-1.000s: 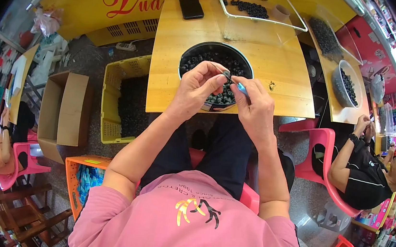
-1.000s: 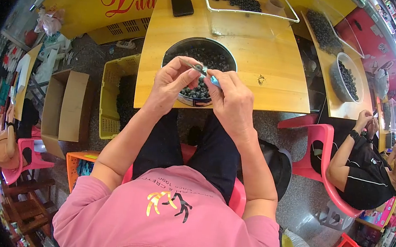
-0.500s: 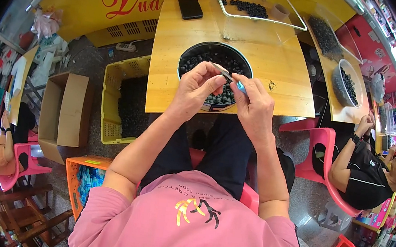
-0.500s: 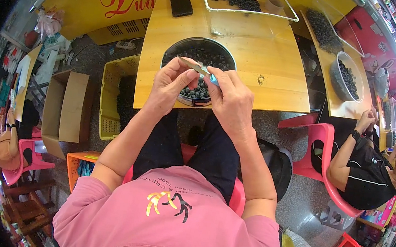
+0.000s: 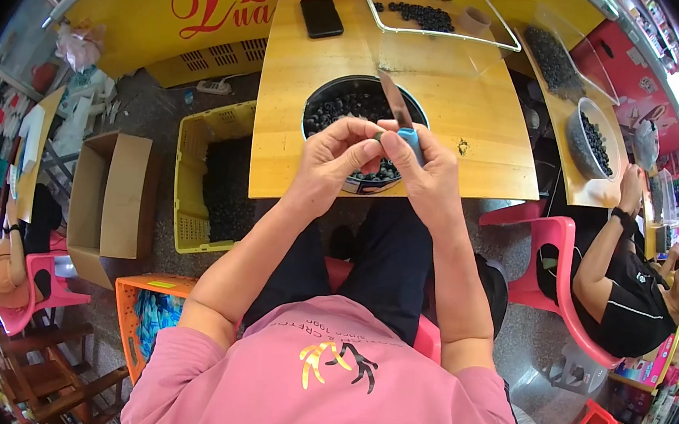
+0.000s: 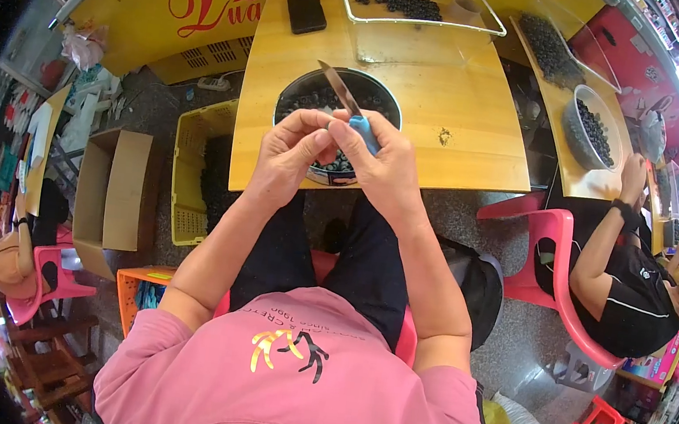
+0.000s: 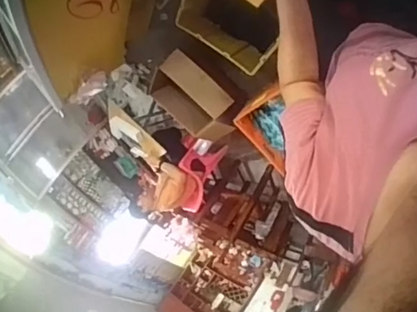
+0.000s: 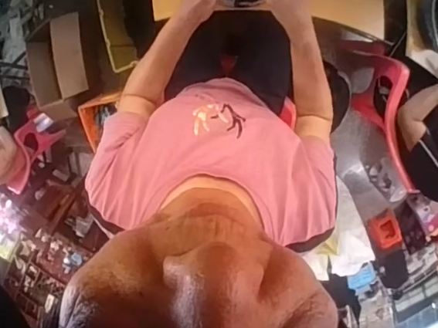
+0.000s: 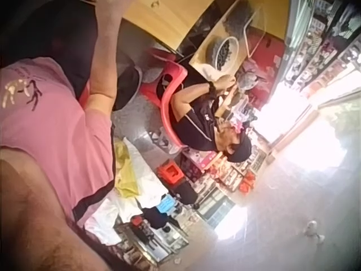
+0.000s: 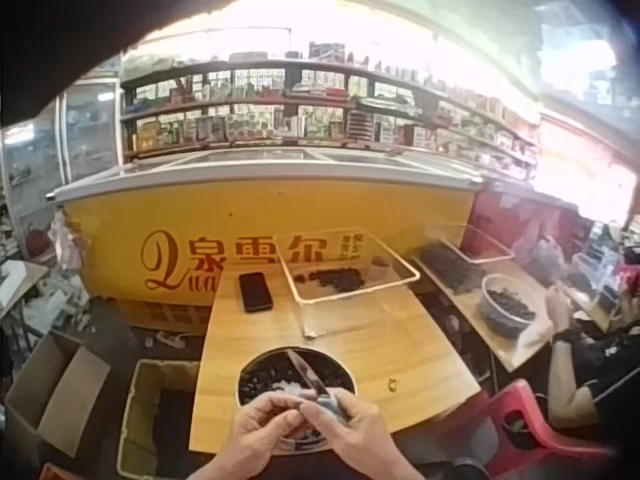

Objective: The recorder uses a small knife to remove pits or process small dark fruits from a bowl.

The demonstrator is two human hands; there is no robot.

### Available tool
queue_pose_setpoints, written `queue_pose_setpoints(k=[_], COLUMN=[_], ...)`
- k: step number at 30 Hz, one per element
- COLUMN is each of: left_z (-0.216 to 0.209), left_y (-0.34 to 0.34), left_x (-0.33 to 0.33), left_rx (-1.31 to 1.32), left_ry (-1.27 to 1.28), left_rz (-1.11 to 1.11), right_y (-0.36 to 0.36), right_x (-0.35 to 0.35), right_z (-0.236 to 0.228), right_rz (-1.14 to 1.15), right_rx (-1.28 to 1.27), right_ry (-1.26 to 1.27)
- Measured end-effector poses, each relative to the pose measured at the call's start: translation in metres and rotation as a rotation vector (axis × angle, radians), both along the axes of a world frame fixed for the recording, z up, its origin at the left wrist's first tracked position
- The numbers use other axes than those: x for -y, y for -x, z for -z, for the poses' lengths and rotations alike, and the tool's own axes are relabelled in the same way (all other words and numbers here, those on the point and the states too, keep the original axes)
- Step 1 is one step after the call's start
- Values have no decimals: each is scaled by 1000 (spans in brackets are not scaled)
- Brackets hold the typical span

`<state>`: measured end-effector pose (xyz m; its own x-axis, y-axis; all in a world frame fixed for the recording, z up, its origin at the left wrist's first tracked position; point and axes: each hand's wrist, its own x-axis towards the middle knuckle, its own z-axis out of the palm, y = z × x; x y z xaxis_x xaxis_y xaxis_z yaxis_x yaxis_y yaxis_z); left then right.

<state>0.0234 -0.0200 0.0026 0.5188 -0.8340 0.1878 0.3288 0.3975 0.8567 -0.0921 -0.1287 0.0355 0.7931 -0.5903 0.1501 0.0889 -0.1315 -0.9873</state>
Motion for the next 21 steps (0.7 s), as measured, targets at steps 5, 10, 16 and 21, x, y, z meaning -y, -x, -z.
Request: queue_pose_setpoints(k=[5, 10, 16, 21], left_z=[1, -12, -57, -76], left_y=[-5, -14, -72, -115], left_x=[2, 17, 100, 147], left_rx=[79, 97, 374, 675], left_ry=[-45, -88, -80, 5], left_rz=[79, 193, -69, -177], right_y=[-2, 4, 20, 32], right_x=[0, 14, 28, 28], right_z=[9, 17, 25, 32], right_rz=[-56, -14, 107, 119], right_rx=[109, 83, 66, 45], right_ry=[-177, -310, -364, -350])
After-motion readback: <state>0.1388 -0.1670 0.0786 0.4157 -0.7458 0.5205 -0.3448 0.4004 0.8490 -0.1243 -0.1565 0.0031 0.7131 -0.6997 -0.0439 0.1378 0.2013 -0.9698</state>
